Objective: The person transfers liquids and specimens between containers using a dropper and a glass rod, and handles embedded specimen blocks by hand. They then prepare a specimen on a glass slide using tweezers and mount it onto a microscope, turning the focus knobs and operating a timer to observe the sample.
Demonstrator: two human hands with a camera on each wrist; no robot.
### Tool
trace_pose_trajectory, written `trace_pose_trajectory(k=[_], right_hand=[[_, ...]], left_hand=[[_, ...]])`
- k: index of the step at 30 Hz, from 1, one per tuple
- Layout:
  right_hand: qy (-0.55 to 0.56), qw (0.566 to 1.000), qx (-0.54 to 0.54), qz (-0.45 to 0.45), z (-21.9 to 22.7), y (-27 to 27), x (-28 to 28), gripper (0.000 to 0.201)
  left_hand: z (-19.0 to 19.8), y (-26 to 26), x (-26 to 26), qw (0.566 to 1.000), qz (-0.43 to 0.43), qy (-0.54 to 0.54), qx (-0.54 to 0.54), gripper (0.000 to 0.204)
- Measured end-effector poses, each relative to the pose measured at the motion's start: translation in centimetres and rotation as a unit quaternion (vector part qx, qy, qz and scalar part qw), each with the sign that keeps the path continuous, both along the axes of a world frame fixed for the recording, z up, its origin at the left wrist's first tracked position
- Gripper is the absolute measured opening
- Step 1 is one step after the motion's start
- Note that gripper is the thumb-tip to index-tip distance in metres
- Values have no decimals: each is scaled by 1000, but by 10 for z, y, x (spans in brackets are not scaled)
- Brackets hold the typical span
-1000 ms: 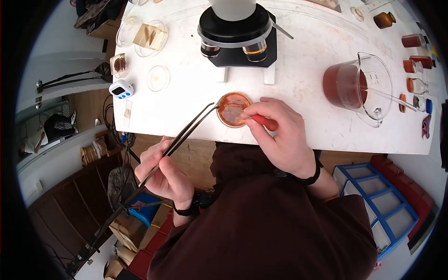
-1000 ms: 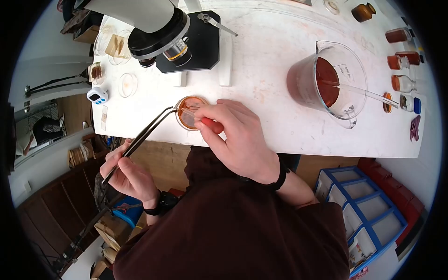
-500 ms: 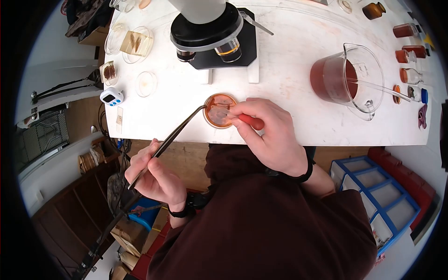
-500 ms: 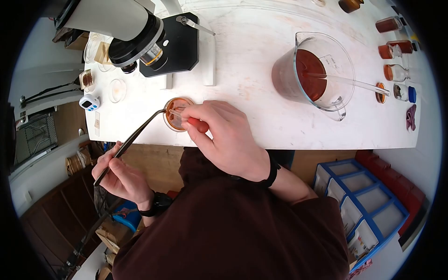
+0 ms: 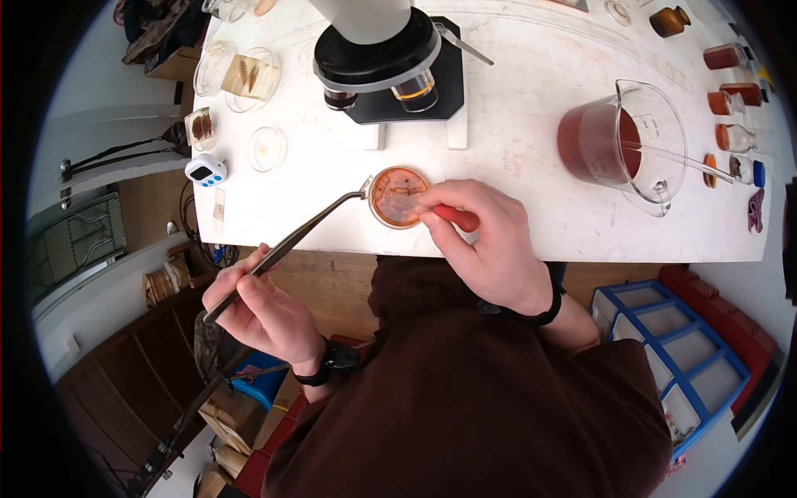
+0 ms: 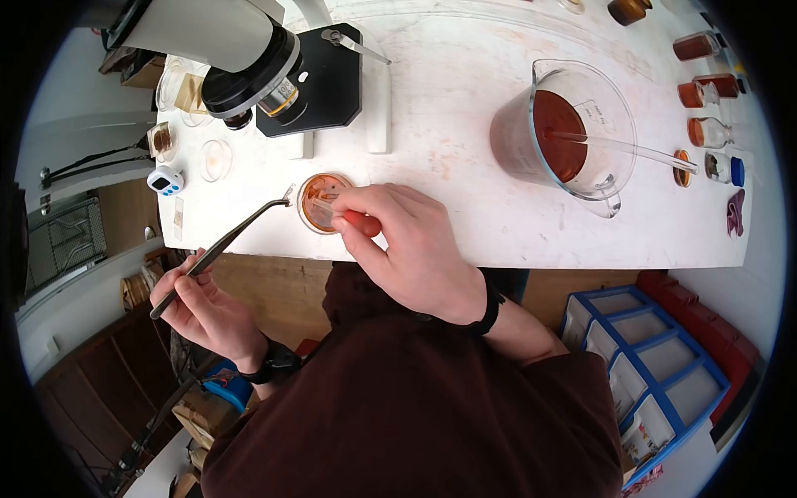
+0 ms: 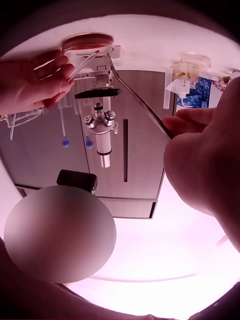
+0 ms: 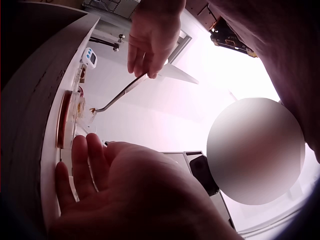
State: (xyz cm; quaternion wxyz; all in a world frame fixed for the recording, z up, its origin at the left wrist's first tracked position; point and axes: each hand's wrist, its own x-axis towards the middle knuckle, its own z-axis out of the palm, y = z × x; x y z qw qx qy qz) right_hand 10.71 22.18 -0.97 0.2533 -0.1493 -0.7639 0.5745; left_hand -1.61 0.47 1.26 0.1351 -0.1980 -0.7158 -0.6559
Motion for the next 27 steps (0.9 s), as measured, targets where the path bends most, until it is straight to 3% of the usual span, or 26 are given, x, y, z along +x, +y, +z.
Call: trace_pose_trajectory(k=[6,16,21,27], right_hand=[[6,1000,-7,-10,-4,-2,1,15],[-31,999,-4,6,-2,0,3,16],[-28,999,-28,4,0,-5,-5,13],[-77,996,-47,10,0,-5,5,13]], left_hand=[[3,-3,-7,999,-31,-24,22,15],[-25,-4,-31,961,-82,-217,149,23],[-24,-8,-39,946,-51,-258,190,21],[-18,-72,-69,949,17,-222,222,19]])
